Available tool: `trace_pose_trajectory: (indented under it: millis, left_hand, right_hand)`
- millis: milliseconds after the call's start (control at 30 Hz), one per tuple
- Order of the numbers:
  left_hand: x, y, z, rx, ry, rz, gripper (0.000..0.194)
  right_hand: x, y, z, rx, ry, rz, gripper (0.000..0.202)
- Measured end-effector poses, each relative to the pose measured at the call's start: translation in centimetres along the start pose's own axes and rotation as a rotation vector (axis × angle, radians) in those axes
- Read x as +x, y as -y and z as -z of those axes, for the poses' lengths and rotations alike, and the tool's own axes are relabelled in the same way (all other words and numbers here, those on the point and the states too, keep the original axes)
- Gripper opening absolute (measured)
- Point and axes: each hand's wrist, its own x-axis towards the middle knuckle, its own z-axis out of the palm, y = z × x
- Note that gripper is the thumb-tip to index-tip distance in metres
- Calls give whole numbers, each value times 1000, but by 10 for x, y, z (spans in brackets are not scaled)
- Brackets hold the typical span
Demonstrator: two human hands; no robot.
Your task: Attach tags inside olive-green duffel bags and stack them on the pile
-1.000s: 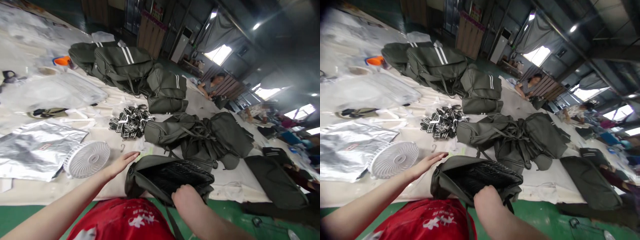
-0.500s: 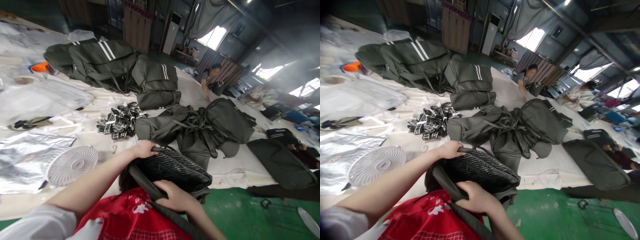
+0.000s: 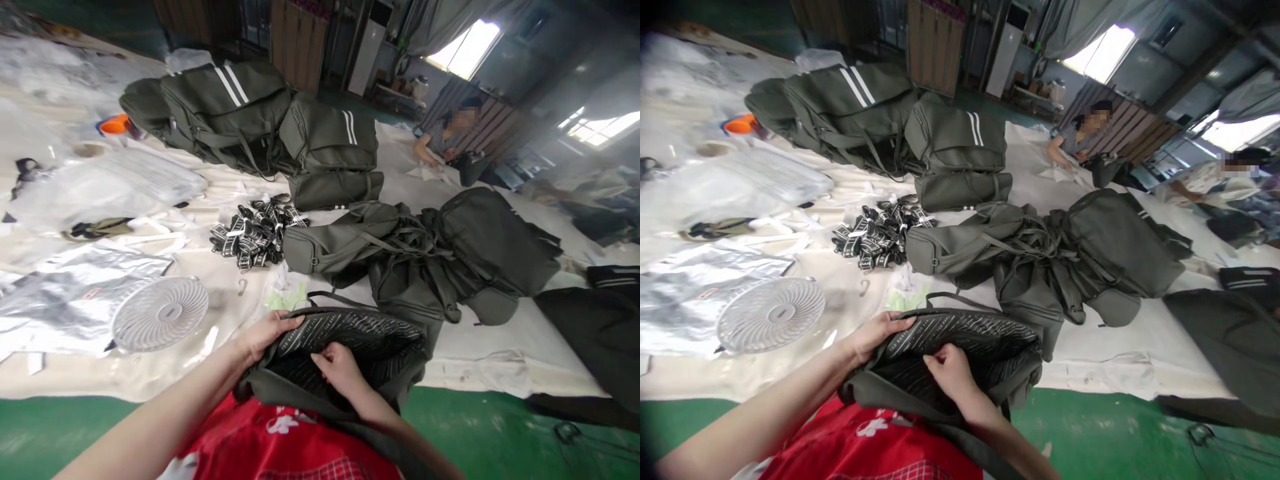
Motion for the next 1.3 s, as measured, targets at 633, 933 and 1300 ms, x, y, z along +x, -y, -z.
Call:
trace_pose_trajectory:
  millis: [633,933,1300]
  left_hand:
    - [-33,49,13,-228,-104,-17,40]
    - [-32,45,46,-286,-155,-33,36]
    - [-30,56,44,-243,-184,-54,43]
  right_hand:
    - [-37,36,17,-948,43,474,31]
    - [-19,49,66,-1095,-262,325,30]
    - [-12,48,45,-949,-24,771,25]
